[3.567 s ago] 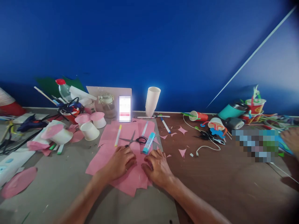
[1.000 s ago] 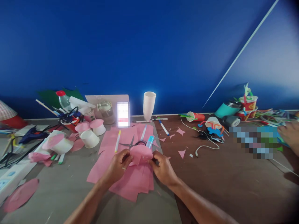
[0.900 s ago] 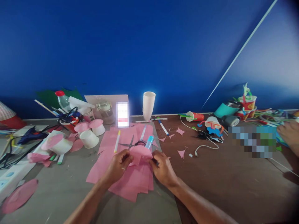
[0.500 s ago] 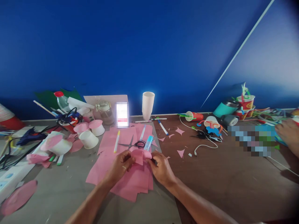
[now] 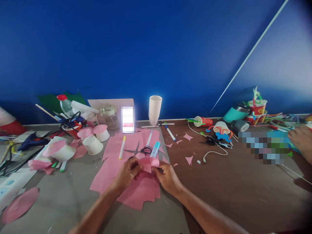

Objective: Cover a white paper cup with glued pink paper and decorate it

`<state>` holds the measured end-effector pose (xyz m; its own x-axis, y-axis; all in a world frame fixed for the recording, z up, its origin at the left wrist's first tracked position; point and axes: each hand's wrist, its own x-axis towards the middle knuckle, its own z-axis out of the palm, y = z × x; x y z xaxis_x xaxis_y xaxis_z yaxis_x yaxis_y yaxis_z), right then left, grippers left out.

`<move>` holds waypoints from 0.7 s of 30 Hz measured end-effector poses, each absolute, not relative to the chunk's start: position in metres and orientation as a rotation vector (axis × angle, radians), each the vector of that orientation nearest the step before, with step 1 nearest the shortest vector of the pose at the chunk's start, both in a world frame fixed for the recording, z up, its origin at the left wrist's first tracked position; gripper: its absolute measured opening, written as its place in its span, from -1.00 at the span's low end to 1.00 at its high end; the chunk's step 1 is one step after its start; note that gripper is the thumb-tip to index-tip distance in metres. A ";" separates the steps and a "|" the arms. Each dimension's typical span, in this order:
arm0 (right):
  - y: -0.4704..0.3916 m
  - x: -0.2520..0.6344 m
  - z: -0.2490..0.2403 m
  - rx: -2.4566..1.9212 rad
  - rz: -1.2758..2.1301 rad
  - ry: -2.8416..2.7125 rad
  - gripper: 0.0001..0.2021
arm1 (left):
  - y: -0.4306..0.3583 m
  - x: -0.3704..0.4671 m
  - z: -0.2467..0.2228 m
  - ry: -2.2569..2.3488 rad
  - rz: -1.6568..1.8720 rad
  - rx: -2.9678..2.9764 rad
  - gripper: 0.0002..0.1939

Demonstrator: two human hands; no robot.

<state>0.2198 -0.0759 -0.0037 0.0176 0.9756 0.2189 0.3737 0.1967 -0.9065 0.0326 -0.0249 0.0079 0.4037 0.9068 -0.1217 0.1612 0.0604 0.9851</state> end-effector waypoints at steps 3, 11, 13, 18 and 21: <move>-0.077 0.219 0.000 -1.320 0.894 -1.501 -0.75 | -0.025 0.032 0.004 1.029 0.762 1.442 -0.65; -0.078 0.217 0.006 -1.218 1.144 -1.402 -0.68 | -0.026 0.033 0.003 1.065 0.754 1.484 -0.63; -0.078 0.217 0.007 -1.200 1.184 -1.372 -0.66 | -0.026 0.034 0.004 1.068 0.754 1.481 -0.63; -0.079 0.216 0.009 -1.155 1.233 -1.351 -0.73 | -0.026 0.035 0.003 1.069 0.774 1.439 -0.60; -0.079 0.216 0.009 -1.145 1.245 -1.351 -0.76 | -0.026 0.035 0.001 1.057 0.805 1.446 -0.57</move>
